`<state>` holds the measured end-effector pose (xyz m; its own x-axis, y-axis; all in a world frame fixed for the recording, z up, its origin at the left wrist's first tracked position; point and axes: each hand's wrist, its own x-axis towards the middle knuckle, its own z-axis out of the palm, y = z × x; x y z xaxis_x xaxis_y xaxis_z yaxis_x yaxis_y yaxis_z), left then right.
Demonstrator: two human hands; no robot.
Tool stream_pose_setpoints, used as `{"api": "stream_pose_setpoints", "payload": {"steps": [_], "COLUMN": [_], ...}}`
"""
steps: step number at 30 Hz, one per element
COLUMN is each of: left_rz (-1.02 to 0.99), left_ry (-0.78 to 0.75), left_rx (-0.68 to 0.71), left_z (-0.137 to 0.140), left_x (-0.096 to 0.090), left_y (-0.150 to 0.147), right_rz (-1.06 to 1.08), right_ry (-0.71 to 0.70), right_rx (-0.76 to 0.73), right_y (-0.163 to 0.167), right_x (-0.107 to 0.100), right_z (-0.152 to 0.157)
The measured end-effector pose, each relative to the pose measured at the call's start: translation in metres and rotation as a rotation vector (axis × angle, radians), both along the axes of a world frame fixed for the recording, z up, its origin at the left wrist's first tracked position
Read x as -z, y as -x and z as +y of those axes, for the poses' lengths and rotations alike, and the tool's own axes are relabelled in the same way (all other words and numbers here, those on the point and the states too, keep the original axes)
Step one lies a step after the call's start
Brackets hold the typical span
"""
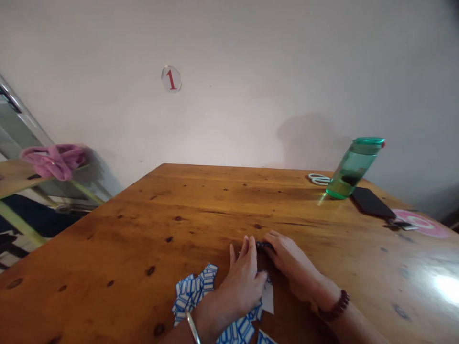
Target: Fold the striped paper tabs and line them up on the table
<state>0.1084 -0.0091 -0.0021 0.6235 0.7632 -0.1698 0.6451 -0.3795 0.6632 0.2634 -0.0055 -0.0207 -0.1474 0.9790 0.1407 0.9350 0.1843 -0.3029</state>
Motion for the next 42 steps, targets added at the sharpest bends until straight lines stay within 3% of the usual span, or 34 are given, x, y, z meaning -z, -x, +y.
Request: {"api": "stream_pose_setpoints", "payload": {"steps": [12, 27, 31, 33, 35, 37, 39, 42], "left_rz": [-0.083, -0.024, -0.106, -0.219, -0.385, -0.545, -0.657, -0.762], "left_ry": [-0.003, 0.016, 0.019, -0.004, -0.051, -0.095, -0.087, -0.007], "left_rx": [-0.020, -0.014, -0.036, -0.129, -0.259, -0.360, -0.388, -0.364], "left_z": [0.001, 0.000, 0.001, 0.004, 0.008, 0.013, 0.016, 0.016], "left_x": [0.007, 0.004, 0.009, 0.013, 0.015, 0.015, 0.012, 0.005], "left_y": [-0.001, -0.001, -0.001, 0.000, 0.002, 0.005, 0.006, 0.006], "right_rz": [-0.008, 0.034, 0.091, 0.128, 0.304, 0.632, 0.964, 1.186], "right_ry": [-0.006, -0.016, -0.032, -0.053, -0.058, -0.019, 0.049, 0.111], "right_rx": [-0.001, 0.011, 0.020, 0.028, 0.031, 0.015, -0.006, -0.012], "right_y": [-0.001, 0.000, 0.000, 0.000, 0.002, 0.004, 0.007, 0.011], "right_x": [0.000, 0.001, 0.000, -0.002, -0.006, -0.009, -0.011, -0.012], "right_z": [-0.001, -0.001, -0.001, 0.000, 0.000, 0.000, -0.001, -0.004]}}
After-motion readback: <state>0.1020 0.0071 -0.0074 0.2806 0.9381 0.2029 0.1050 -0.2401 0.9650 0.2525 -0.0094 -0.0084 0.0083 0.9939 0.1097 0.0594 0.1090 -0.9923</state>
